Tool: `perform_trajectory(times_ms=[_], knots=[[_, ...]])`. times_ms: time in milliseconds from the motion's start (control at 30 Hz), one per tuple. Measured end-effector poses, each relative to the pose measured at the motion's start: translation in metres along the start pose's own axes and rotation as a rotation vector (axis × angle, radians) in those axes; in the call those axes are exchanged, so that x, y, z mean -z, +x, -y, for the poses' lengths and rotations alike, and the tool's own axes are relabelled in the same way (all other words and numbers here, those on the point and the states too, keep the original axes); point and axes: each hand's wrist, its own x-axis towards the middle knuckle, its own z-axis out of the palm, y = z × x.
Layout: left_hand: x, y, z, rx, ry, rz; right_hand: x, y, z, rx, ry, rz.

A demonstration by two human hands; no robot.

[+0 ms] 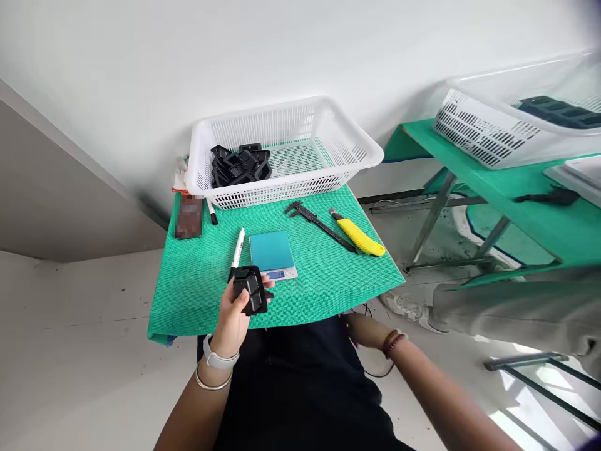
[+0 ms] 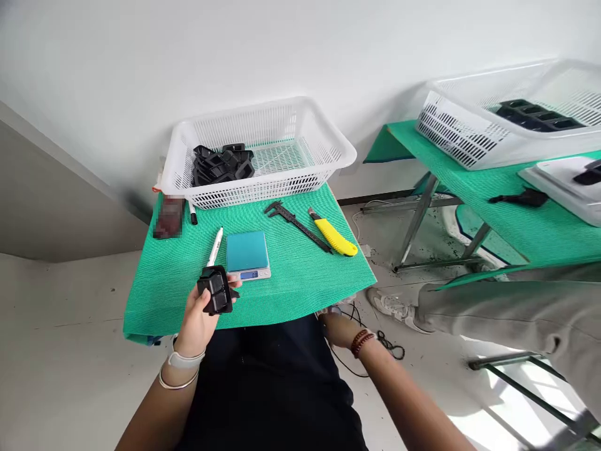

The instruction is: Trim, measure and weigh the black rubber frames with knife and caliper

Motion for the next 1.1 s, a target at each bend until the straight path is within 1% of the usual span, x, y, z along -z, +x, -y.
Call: perform_trajectory(times_ms=[67, 100, 133, 167, 200, 233, 300, 333, 367, 433, 500, 567, 633, 733, 800, 900, 933, 1000, 1100], knots=[[-0.001, 0.010, -0.004, -0.011, -0.008, 0.021, 0.031, -0.021, 0.019, 0.069, 0.008, 0.128], [-0.002, 0.015, -0.007, -0.015, -0.007, 0.033, 0.047, -0.030, 0.032, 0.151, 0.035, 0.182], [-0.004, 0.021, -0.009, -0.017, -0.004, 0.048, 0.064, -0.037, 0.048, 0.315, 0.102, 0.218], [-0.006, 0.027, -0.012, -0.021, -0.001, 0.066, 0.079, -0.040, 0.066, 0.463, 0.183, 0.169], [-0.008, 0.034, -0.014, -0.025, 0.003, 0.087, 0.093, -0.040, 0.084, 0.581, 0.251, 0.049], [-0.010, 0.042, -0.017, -0.030, 0.007, 0.108, 0.106, -0.035, 0.102, 0.673, 0.287, -0.111], [-0.014, 0.059, -0.022, -0.042, 0.014, 0.135, 0.124, -0.015, 0.133, 0.773, 0.300, -0.467], [-0.015, 0.069, -0.025, -0.051, 0.016, 0.132, 0.130, -0.001, 0.145, 0.793, 0.272, -0.586], [-0.017, 0.078, -0.028, -0.057, 0.014, 0.121, 0.135, 0.015, 0.155, 0.833, 0.252, -0.655], [-0.018, 0.096, -0.034, -0.056, -0.001, 0.092, 0.140, 0.044, 0.168, 0.873, 0.227, -0.745], [-0.018, 0.113, -0.040, -0.041, -0.022, 0.083, 0.141, 0.068, 0.175, 0.884, 0.224, -0.809], [-0.016, 0.125, -0.042, -0.020, -0.038, 0.094, 0.140, 0.084, 0.177, 0.903, 0.283, -0.848], [-0.014, 0.133, -0.040, 0.003, -0.036, 0.120, 0.137, 0.095, 0.176, 0.938, 0.328, -0.872], [-0.009, 0.140, -0.032, 0.028, -0.012, 0.162, 0.132, 0.104, 0.173, 0.971, 0.315, -0.887], [-0.006, 0.142, -0.029, 0.023, 0.001, 0.155, 0.131, 0.107, 0.169, 0.917, 0.341, -0.925], [0.000, 0.143, -0.028, -0.008, 0.048, 0.101, 0.132, 0.108, 0.165, 0.785, 0.431, -1.090], [0.002, 0.143, -0.029, -0.016, 0.069, 0.089, 0.132, 0.107, 0.164, 0.766, 0.452, -1.150], [0.005, 0.142, -0.028, -0.020, 0.107, 0.081, 0.132, 0.104, 0.165, 0.788, 0.458, -1.238], [0.010, 0.140, -0.021, -0.017, 0.164, 0.104, 0.129, 0.100, 0.169, 0.881, 0.386, -1.302]])
